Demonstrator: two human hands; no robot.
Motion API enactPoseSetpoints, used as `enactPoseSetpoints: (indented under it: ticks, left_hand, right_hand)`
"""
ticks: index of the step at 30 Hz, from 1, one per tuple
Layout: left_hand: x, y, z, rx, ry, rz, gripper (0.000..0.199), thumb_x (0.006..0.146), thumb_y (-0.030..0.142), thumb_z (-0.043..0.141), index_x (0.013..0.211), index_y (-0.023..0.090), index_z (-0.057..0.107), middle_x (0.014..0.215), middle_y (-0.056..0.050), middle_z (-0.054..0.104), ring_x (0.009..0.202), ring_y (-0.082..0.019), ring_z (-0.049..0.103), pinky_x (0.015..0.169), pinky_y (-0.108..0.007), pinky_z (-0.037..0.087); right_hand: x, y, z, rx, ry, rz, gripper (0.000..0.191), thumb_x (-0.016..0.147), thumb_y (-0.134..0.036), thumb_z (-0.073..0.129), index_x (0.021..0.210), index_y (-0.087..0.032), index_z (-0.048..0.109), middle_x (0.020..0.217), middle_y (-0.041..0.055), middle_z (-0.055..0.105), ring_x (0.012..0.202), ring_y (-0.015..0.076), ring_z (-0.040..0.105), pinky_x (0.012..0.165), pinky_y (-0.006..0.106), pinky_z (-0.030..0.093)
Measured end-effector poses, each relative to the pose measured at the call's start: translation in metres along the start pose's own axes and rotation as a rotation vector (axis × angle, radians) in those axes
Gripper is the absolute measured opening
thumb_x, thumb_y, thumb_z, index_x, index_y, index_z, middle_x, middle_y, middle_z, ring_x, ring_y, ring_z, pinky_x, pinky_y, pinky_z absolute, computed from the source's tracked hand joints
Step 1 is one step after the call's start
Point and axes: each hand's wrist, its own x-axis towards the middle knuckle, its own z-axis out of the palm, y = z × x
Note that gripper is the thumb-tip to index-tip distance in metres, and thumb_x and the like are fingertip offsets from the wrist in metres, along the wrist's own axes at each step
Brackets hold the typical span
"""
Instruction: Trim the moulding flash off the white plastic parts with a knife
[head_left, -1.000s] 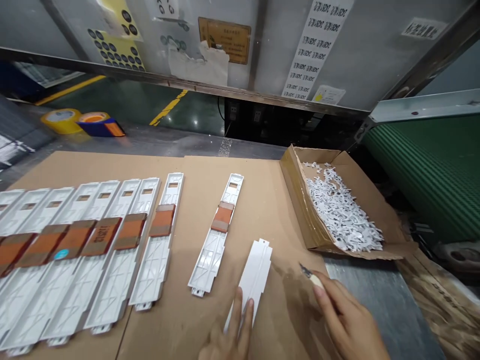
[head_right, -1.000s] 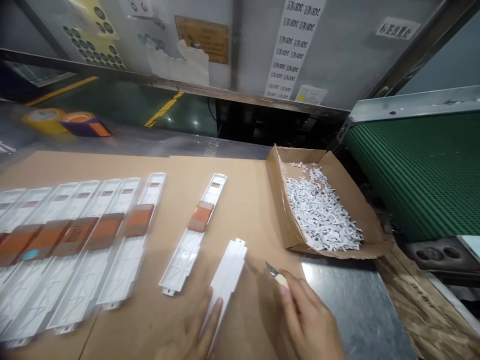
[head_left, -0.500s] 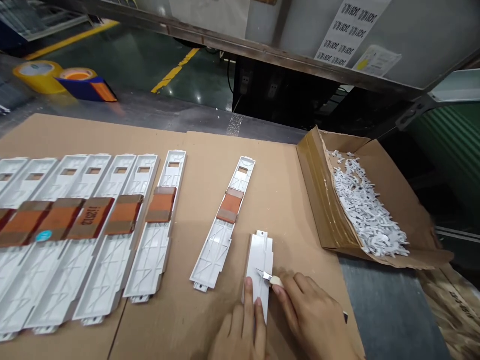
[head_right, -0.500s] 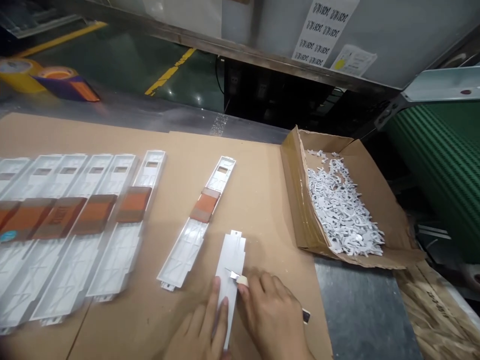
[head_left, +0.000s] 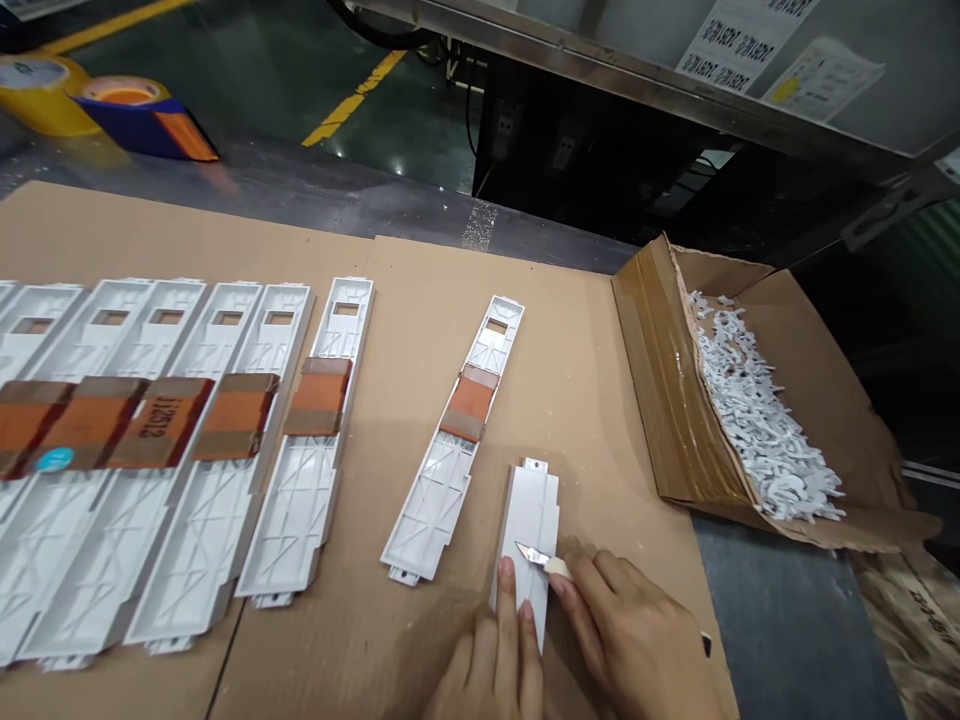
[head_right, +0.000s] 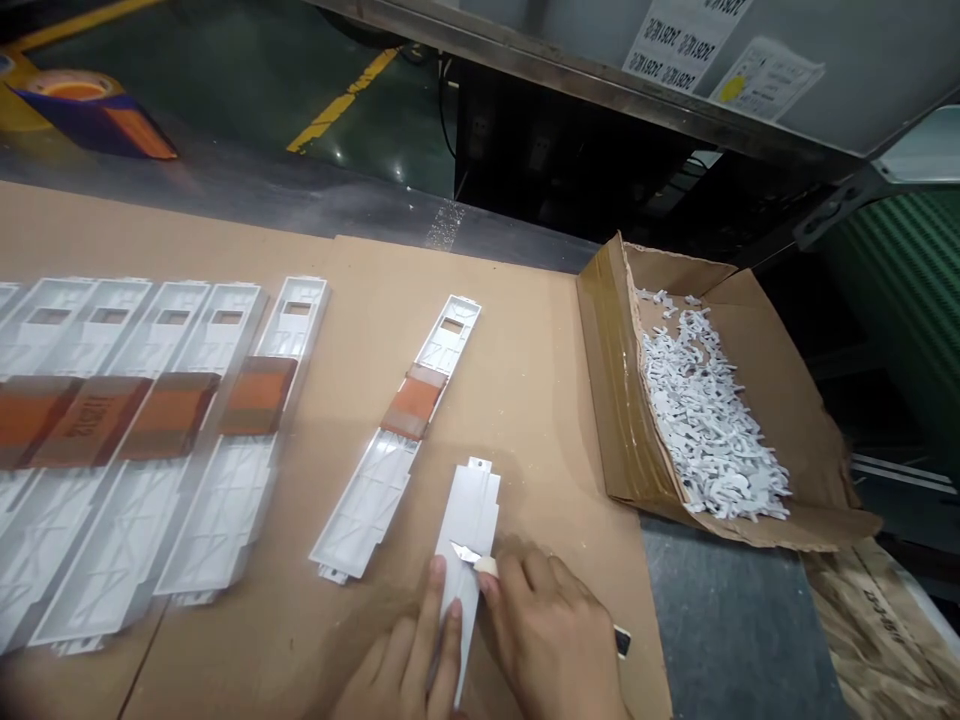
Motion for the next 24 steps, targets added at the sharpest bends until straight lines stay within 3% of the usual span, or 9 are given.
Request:
enactPoseSetpoints:
  ticks: [10,20,24]
  left_hand:
    - [0.001,-0.003,-0.001,0.022,-0.025,0.036,0.029,0.070,0.013,0.048,0.097,0.008,0.059,0.104,-0.022,0.065,0.069,-0.022,0.063,0.052,-0.030,0.036]
    - [0.003,-0.005,0.000,0.048,0.004,0.081,0.020,0.074,0.011,0.052,0.093,0.007,0.059,0.099,-0.024,0.066,0.066,-0.021,0.064,0.047,-0.028,0.035]
    - [0.007,-0.005,-0.001,0.062,0.042,0.066,0.014,0.076,0.009,0.054,0.089,0.008,0.060,0.097,-0.023,0.067,0.063,-0.020,0.064,0.046,-0.027,0.037]
  right_hand:
    - [0.004,0.001,0.000,-0.009,-0.020,-0.020,0.044,0.099,-0.035,0.022,0.069,-0.023,0.052,0.061,-0.0008,0.057,0.047,0.0123,0.052,0.048,0.026,0.029]
    - [0.023,0.014,-0.008,-0.085,-0.158,-0.142,0.045,0.098,-0.034,0.021,0.068,-0.023,0.052,0.059,0.0009,0.056,0.050,0.0180,0.055,0.048,0.030,0.030]
    - [0.040,0.023,-0.013,-0.072,-0.246,-0.229,0.024,0.091,-0.028,0.046,0.068,-0.023,0.054,0.062,0.0003,0.057,0.053,0.0184,0.054,0.049,0.030,0.029]
